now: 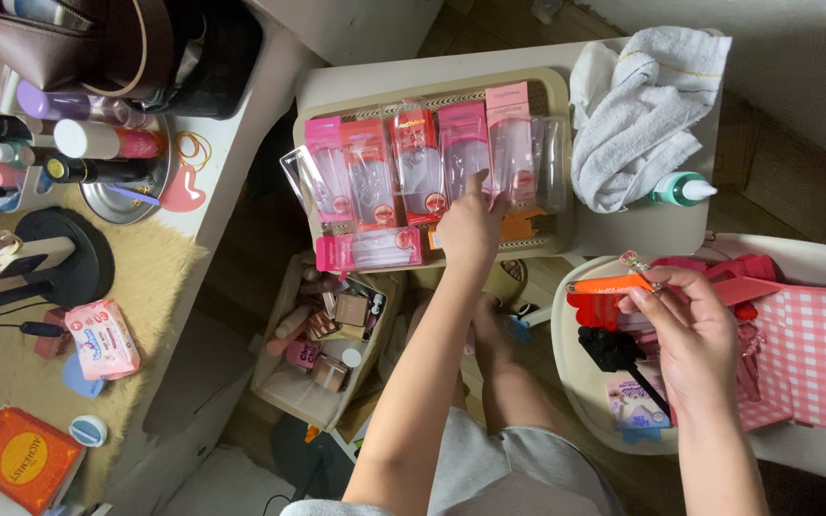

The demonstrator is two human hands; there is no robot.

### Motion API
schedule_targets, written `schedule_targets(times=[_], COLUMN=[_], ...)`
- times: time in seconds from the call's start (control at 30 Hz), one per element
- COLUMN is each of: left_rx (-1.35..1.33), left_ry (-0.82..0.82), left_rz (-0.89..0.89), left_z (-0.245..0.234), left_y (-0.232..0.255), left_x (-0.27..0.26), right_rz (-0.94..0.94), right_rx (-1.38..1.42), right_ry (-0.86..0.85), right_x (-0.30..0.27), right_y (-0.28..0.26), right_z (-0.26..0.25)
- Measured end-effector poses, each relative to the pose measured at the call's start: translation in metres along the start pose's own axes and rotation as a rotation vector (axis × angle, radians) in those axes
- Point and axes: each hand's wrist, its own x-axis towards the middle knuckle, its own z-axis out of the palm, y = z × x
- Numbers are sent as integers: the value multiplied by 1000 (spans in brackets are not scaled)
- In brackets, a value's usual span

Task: The person sits on the floor and assembles small keychains by inserting an orange tube and a charm into clear plastic cases. They wipe the cases with a white cloth and place the finished items into a tray.

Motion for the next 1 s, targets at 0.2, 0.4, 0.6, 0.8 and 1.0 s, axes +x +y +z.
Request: schedule_targets(times=[0.2,0.4,0.6,0.8,1.0], left_rx=[-169,-422,-497,-634,-573], left_ry=[101,-235,-250,-331,-336], left_rz=[194,566,651,440,481], left_z=[-33,-87,-108,-103,-111], left_y=[5,9,10,-5,-20], left_x=[-31,-86,-115,-135,-153], right_rz=[-24,38,61,155,-310], right_rx=[-33,-75,-148,-320,-461], right_ry=[-32,-151,-299,-365,-563], right_x=[3,24,34,25,23], right_y=[-5,-8,-9,-4,4], right_z=[5,10,25,41,47])
